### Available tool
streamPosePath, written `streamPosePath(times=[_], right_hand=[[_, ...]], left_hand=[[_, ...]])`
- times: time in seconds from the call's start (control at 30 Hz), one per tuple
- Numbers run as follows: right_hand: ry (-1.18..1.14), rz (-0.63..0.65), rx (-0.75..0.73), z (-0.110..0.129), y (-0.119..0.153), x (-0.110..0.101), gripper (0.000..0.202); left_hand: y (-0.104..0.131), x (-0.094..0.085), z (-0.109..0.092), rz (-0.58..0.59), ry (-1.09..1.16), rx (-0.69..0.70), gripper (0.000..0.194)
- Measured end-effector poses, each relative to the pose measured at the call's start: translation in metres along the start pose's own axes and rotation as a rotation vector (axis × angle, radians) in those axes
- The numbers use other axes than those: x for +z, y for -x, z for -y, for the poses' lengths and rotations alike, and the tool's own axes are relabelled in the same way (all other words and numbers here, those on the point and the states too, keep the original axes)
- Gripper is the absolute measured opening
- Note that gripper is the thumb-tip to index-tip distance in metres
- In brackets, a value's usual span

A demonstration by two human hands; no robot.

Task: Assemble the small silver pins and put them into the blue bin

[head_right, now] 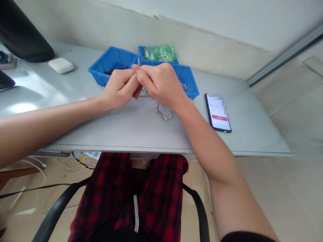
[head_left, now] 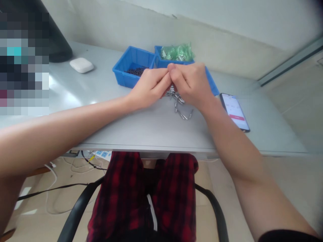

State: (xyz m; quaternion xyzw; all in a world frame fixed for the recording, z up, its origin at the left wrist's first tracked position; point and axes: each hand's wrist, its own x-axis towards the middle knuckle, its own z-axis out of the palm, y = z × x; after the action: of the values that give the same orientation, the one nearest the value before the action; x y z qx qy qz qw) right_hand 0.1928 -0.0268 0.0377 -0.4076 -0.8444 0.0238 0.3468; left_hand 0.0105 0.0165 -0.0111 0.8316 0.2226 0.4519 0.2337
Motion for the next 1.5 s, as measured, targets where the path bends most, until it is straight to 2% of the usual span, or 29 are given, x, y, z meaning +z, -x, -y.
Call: streamPosePath(times=[0.17, 0.33, 0.6, 0.73, 0.97, 1.13, 1.27, 1.5], right_hand=[[0.000, -0.011, 0.001, -0.002, -0.001, 0.002, 0.070], [0.020, -0.003, -0.011, -0.006, -0.001, 0.004, 0.067], [0.076, 0.029, 0.002, -0.001, -0.001, 0.000, 0.053], [0.090, 0.055, 0.013, -0.002, -0.002, 0.000, 0.055], [0.072, -0.024, 0.055, -0.006, -0.003, 0.004, 0.059], [0.032, -0.063, 0.033, -0.007, -0.003, 0.005, 0.066], [0.014, -0.058, 0.038, -0.006, -0.002, 0.005, 0.073], [-0.052, -0.058, -0.008, -0.004, -0.003, 0.002, 0.075]], left_hand=[[0.000, 0.000, 0.006, 0.018, -0.016, 0.006, 0.058], [0.004, 0.001, 0.004, 0.143, -0.020, 0.037, 0.050], [0.005, -0.001, -0.006, 0.147, -0.037, 0.001, 0.047], [0.006, -0.002, -0.011, 0.116, -0.047, -0.023, 0.046], [0.005, 0.000, -0.013, 0.039, -0.047, -0.065, 0.048], [0.003, 0.001, -0.009, -0.009, -0.111, -0.036, 0.046], [0.003, 0.001, -0.012, -0.012, -0.084, -0.046, 0.049], [0.005, 0.002, -0.010, 0.010, -0.178, -0.064, 0.056]])
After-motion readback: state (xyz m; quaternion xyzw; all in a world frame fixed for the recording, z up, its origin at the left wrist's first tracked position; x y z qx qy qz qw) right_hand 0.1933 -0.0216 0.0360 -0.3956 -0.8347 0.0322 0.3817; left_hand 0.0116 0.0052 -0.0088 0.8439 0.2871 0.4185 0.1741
